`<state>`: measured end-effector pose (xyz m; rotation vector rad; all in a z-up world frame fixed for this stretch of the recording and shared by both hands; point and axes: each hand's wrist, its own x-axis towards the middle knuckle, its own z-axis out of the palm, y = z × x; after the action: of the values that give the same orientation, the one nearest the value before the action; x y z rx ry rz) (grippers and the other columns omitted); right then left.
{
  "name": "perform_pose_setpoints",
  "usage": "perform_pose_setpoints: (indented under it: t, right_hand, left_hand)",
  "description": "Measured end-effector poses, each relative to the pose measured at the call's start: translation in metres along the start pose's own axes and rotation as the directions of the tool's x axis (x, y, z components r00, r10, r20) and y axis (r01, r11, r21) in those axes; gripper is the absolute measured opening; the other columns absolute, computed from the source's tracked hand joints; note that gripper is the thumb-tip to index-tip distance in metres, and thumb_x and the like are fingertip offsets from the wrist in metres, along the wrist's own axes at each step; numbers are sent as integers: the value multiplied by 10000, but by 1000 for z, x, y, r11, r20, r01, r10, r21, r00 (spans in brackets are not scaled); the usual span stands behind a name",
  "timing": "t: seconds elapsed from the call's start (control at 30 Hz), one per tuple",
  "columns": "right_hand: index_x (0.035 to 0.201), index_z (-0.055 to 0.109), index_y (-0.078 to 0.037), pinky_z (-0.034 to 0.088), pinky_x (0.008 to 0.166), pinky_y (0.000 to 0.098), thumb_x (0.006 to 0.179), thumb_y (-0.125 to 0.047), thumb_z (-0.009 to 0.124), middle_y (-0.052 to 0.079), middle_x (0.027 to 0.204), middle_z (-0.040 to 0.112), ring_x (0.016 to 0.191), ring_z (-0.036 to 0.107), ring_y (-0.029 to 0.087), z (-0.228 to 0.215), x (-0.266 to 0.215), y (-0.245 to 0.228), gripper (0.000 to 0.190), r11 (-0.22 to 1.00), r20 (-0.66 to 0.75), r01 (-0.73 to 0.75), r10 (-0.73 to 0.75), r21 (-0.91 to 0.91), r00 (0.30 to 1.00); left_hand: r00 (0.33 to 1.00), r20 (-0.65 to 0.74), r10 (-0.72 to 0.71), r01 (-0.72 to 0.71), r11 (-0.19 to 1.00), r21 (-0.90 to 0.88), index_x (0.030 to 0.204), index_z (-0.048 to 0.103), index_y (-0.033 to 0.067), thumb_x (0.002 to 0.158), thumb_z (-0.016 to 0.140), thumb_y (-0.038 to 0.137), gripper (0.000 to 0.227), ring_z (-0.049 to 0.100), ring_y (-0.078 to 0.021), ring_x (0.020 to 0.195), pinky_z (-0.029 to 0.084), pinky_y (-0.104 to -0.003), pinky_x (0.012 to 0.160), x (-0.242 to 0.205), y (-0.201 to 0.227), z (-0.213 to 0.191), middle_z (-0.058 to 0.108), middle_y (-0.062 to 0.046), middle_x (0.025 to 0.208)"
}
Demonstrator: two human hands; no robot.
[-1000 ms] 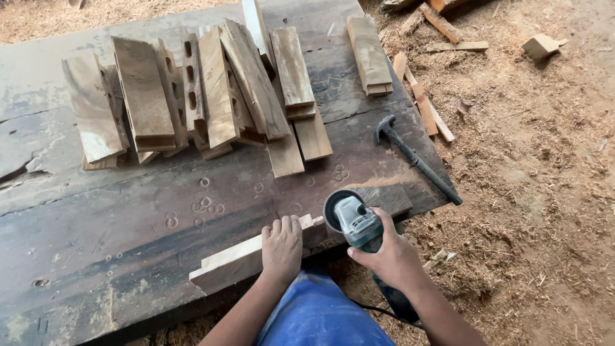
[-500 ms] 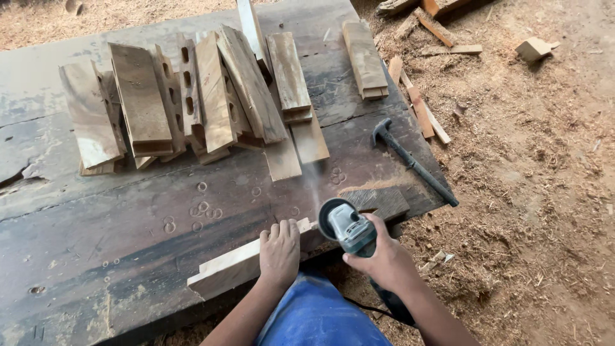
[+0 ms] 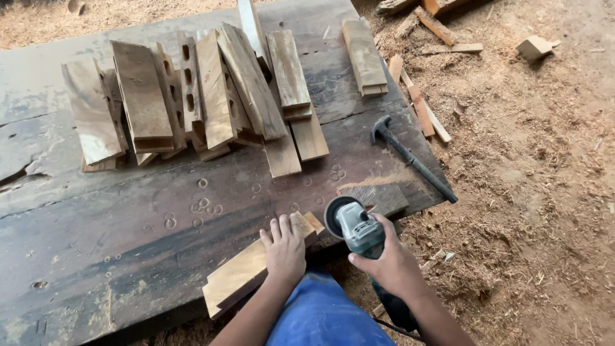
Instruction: The person uses an angle grinder with a sanding disc to smooth the surfaces and edges of small rectangular wooden pieces on a workbench. They handle the pieces one at a time, flipping them to sand multiple sides, and place finished pieces back on the bench.
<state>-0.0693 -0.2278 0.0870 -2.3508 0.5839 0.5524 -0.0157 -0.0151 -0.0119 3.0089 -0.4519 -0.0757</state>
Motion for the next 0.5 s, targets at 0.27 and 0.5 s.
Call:
perform_pose_setpoints:
  t: [0.27, 0.5]
  right_hand:
    - [1569, 168, -318, 551, 996, 477, 703, -527, 819, 201, 1240, 677, 1146, 696, 369, 4, 0, -21, 1104, 984, 62, -11, 22, -180, 998]
    - [1555, 194, -337, 554, 1006, 471, 707, -521, 811, 176, 1249, 686, 1147, 697, 360, 7, 3, -24, 1065, 980, 88, -13, 31, -196, 996]
  left_hand:
    - [1000, 17, -11, 12, 999, -31, 1461, 352, -46, 790, 652, 116, 752, 437, -424, 1321, 336, -681, 1059, 2, -2, 15, 452, -224, 1437]
    - [995, 97, -14, 17, 1000, -23, 1501, 329, -47, 829, 628, 102, 750, 437, -406, 1341, 341, -663, 1091, 1, -3, 12, 447, -211, 1453]
